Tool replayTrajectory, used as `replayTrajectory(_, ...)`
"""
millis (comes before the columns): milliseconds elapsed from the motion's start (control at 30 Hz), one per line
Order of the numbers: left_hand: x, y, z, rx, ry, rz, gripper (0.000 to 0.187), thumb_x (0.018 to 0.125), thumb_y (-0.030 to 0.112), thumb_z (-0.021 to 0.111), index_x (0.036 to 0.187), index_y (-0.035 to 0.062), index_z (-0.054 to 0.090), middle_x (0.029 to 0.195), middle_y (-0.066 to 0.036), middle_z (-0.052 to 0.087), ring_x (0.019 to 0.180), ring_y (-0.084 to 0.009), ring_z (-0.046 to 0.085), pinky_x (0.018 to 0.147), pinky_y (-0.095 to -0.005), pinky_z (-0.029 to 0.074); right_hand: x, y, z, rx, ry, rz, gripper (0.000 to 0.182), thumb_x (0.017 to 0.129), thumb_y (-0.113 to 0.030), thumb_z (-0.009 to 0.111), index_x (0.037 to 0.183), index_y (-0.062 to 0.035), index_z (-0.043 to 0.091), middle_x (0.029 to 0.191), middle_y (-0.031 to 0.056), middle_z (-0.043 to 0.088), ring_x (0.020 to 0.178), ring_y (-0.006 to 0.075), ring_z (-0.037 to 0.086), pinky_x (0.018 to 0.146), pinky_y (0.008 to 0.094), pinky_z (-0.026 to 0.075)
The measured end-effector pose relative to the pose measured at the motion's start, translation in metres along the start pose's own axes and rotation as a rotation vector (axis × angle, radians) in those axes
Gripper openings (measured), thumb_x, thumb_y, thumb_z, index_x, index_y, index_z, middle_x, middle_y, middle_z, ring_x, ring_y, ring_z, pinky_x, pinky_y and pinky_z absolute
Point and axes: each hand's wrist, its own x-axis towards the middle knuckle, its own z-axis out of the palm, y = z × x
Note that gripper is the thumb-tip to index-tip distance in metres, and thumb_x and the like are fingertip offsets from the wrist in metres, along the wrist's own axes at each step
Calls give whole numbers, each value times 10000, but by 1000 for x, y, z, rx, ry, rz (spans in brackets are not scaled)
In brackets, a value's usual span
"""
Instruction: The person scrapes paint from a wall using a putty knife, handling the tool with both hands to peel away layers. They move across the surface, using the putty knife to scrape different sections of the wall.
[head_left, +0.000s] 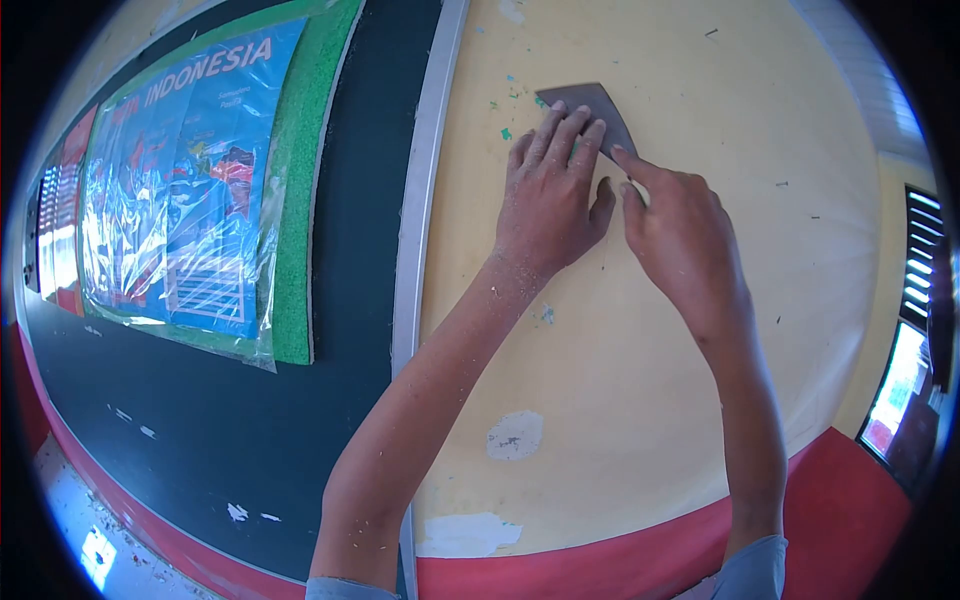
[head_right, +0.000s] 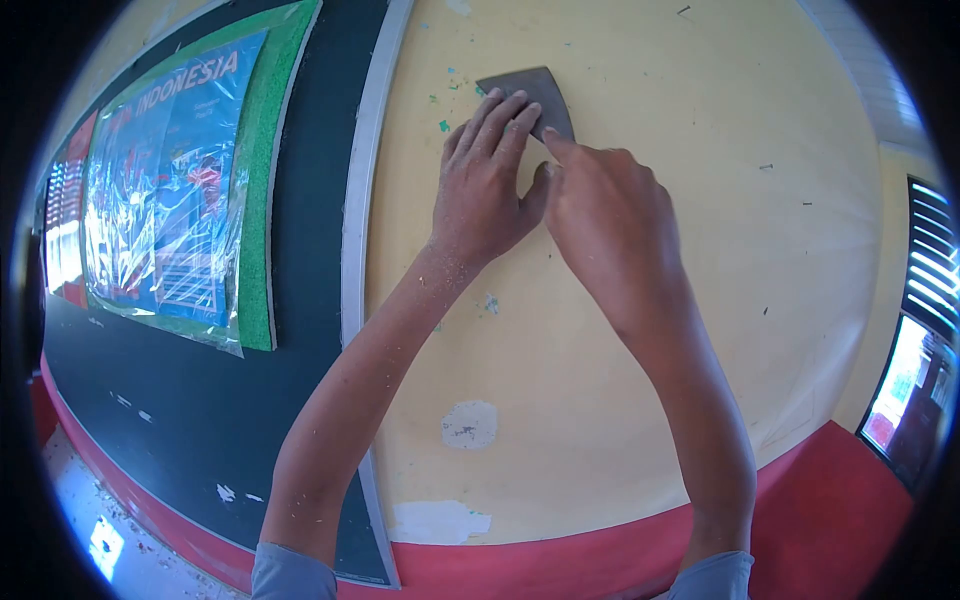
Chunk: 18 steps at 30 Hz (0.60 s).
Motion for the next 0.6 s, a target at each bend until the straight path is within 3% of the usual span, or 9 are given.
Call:
replayTrajectory(367,-4,-1,-2,-20,-50,26,548,786,160,681,1300,107,499,1370,-101,486,1346,-309,410,1084,-475,334,-6,-3,-5,-5,-52,43,318,921,-125,560,1220,-76,656,755,221,661,666,354,643,729,441,522)
replayTrajectory(467,-3,-2,1,-57,-27,21,561,774,149,664,1302,79,490,1378,-133,455,1358,-324,383,1078,-526,329,-3,-5,-5,9,-37,42,318,920,-124,560,1219,-76,657,737,226,651,665,356,642,726,444,519)
replayTrajectory(600,-3,0,-2,-28,-45,25,567,774,164,687,1304,100,496,1375,-113,472,1352,-331,394,1081,-499,331,-8,-4,-6,60,-71,80,320,917,-121,559,1218,-74,656,732,241,636,672,371,634,726,450,513)
